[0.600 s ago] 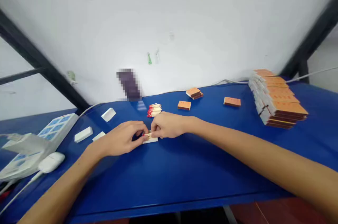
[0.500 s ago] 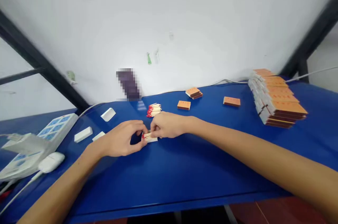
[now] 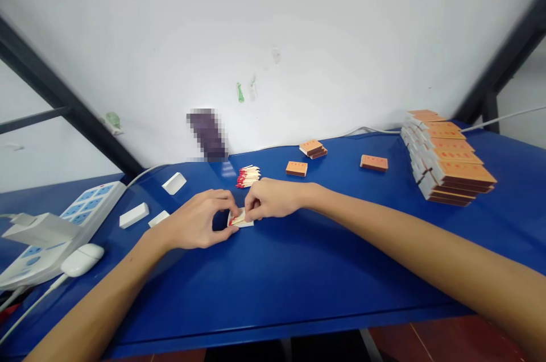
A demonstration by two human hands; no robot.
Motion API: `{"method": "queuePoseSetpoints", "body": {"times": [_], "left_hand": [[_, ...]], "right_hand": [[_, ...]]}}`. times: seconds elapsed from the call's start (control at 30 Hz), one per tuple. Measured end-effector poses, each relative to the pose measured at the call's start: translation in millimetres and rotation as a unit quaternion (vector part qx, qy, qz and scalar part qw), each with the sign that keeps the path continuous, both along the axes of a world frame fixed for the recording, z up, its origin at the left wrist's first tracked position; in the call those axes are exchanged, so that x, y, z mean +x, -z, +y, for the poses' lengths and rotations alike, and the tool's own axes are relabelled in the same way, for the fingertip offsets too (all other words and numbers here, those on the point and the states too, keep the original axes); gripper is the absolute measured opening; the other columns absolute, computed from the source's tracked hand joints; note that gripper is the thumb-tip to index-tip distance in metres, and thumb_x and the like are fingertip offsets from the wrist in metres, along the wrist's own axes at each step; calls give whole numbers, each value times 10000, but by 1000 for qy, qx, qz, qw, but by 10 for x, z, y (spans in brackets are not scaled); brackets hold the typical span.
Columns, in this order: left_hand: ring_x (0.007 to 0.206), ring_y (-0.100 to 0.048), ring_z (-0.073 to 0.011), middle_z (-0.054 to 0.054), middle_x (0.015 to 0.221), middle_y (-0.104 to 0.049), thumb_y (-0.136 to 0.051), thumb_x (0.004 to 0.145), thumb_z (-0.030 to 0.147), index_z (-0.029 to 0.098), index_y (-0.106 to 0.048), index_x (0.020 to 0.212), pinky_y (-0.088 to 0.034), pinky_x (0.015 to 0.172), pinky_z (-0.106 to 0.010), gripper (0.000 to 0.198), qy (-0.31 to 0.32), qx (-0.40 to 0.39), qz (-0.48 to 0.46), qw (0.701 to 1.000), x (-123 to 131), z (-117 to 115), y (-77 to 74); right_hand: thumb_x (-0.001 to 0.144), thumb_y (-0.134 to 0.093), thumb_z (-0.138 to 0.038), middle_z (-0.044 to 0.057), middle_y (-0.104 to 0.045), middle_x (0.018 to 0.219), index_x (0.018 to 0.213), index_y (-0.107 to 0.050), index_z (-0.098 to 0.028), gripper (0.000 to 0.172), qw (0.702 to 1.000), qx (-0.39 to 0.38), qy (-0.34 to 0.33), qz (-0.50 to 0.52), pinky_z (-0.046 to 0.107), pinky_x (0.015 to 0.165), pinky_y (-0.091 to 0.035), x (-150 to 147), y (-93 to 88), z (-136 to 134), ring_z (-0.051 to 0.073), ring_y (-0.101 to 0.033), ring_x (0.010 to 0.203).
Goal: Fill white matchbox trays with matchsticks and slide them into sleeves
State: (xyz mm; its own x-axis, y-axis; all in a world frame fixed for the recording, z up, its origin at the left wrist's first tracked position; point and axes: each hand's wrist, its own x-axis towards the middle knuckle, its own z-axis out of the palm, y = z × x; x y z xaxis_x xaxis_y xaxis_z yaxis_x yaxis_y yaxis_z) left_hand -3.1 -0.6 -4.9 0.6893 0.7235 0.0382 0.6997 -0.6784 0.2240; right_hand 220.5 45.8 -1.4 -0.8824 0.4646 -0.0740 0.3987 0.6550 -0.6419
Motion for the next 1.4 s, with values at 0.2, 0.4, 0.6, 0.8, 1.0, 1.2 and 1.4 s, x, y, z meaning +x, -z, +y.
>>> {"method": "queuePoseSetpoints", "body": {"times": [0.2, 0.4, 0.6, 0.8, 1.0, 1.2, 1.4], "left_hand": [[854, -593, -195, -14, 950, -642, -630, 813, 342, 227, -660, 883, -437, 832, -338, 138, -4, -9, -13, 1000, -2, 16, 9], [834, -587, -179, -6, 926, -628, -642, 806, 333, 221, -639, 836, -438, 820, -322, 116, -5, -21, -30, 999, -7, 36, 23], [831, -583, -174, -4, 926, -621, -632, 815, 320, 224, -632, 835, -442, 762, -296, 98, -6, -38, -42, 998, -10, 40, 43], [854, -587, -194, -14, 932, -639, -642, 808, 355, 220, -638, 874, -446, 824, -331, 151, -7, -3, -31, 1000, -4, 51, 66], [827, -590, -195, -21, 890, -640, -636, 809, 361, 216, -648, 851, -455, 813, -336, 151, -14, 16, -22, 1000, -9, 59, 49], [824, -588, -183, -19, 920, -629, -622, 828, 353, 213, -635, 805, -456, 773, -314, 142, -7, -5, -35, 999, -8, 50, 41], [846, -586, -178, -11, 943, -625, -630, 821, 333, 213, -629, 800, -448, 775, -303, 121, -11, -8, -40, 999, -1, 47, 47]], "right_hand": [[834, -673, -293, 30, -733, 800, 902, -732, -136, 181, 998, -51, 26, 38, 212, 643, -455, 4, 38, 25, 125, -640, 708], [866, -607, -304, 29, -705, 750, 860, -730, -131, 213, 999, -35, 31, 27, 210, 588, -432, 33, 33, 43, 114, -599, 647], [826, -630, -262, -11, -662, 696, 827, -740, -141, 164, 999, -18, 13, 36, 203, 582, -400, 10, 46, 29, 89, -550, 608], [765, -617, -200, -23, -617, 617, 725, -708, -145, 113, 997, 55, 51, 28, 220, 569, -372, -44, 70, -41, 85, -513, 561], [770, -614, -242, -17, -611, 621, 729, -688, -158, 119, 989, 133, 56, 29, 242, 554, -349, -76, 108, -119, 93, -486, 546], [793, -589, -200, -8, -635, 651, 738, -677, -154, 113, 995, 69, 69, 32, 235, 591, -391, -66, 87, -83, 104, -542, 588], [814, -577, -204, -10, -645, 662, 757, -669, -156, 119, 996, 31, 71, 35, 231, 614, -407, -50, 62, -51, 109, -567, 617]]}}
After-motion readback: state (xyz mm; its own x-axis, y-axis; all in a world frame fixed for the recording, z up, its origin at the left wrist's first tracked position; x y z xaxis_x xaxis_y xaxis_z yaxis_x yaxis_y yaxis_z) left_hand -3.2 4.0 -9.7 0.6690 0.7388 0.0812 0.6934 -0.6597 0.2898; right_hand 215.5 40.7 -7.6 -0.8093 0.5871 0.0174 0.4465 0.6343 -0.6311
